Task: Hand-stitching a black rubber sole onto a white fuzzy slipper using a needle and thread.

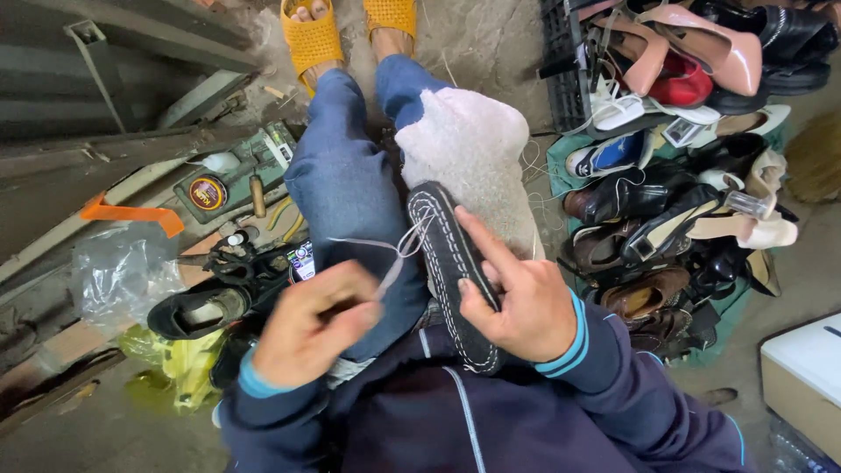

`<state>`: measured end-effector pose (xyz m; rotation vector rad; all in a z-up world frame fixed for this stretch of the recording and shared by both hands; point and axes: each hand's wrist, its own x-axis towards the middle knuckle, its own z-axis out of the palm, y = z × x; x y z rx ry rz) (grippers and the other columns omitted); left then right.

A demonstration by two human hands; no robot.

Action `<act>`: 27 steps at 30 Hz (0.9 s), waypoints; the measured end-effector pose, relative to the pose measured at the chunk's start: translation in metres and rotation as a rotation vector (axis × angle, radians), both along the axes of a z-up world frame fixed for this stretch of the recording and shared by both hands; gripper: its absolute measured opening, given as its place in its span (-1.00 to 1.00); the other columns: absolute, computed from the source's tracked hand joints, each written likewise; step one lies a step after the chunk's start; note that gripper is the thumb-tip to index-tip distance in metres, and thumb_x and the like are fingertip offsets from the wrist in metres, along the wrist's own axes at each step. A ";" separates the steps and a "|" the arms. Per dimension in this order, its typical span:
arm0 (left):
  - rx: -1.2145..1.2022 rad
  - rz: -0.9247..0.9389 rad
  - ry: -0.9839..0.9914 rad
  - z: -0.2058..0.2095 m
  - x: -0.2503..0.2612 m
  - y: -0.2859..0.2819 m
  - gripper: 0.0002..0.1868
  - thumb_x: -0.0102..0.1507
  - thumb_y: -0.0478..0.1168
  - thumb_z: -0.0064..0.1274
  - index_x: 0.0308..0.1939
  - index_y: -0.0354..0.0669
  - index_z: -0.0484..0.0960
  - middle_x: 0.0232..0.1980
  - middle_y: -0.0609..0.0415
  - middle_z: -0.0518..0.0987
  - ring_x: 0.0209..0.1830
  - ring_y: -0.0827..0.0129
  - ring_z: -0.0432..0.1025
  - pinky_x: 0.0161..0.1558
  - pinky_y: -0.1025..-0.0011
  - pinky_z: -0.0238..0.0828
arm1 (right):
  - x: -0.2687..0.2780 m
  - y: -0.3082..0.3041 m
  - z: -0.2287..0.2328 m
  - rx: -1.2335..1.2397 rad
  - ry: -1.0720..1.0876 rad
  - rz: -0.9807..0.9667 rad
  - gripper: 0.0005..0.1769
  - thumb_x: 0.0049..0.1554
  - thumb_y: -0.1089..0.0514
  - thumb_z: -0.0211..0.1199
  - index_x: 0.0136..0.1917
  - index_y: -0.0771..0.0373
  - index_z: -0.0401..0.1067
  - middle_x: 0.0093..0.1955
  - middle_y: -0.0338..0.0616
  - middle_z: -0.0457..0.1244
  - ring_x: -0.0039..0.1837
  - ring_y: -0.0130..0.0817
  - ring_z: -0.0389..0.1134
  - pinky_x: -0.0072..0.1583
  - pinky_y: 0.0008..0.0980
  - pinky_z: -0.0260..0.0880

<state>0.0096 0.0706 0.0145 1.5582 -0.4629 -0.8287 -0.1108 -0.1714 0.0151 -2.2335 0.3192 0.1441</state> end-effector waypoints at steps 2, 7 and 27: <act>0.145 0.042 -0.051 0.008 0.000 0.034 -0.90 0.25 -0.27 0.08 -0.36 -0.11 0.66 -0.47 0.16 0.55 -0.46 0.47 0.41 -0.27 0.45 0.43 | -0.001 0.007 -0.004 -0.061 0.018 0.040 -0.16 0.06 0.04 0.22 0.59 0.09 0.16 -0.53 -0.30 0.18 -0.48 -0.17 0.26 -0.33 -0.20 0.33; 0.662 0.342 -0.031 0.009 -0.011 0.084 -0.88 0.29 -0.26 0.10 -0.34 -0.17 0.61 -0.30 0.17 0.59 -0.37 0.48 0.41 -0.25 0.46 0.33 | -0.003 -0.004 -0.003 -0.040 0.084 0.119 -0.26 0.26 -0.08 0.08 0.63 0.12 0.06 -0.38 -0.33 0.21 -0.40 -0.14 0.27 -0.18 -0.16 0.34; 0.279 0.131 -0.532 -0.023 -0.024 -0.030 -0.76 0.38 -0.30 0.05 0.12 -0.24 0.59 -0.17 0.04 0.66 -0.26 0.19 0.58 -0.19 0.26 0.51 | 0.017 -0.017 0.028 0.599 -0.127 -0.247 -0.65 0.24 0.36 -0.04 -0.34 0.40 0.42 -0.11 0.17 0.38 -0.34 -0.36 0.30 -0.24 -0.50 0.31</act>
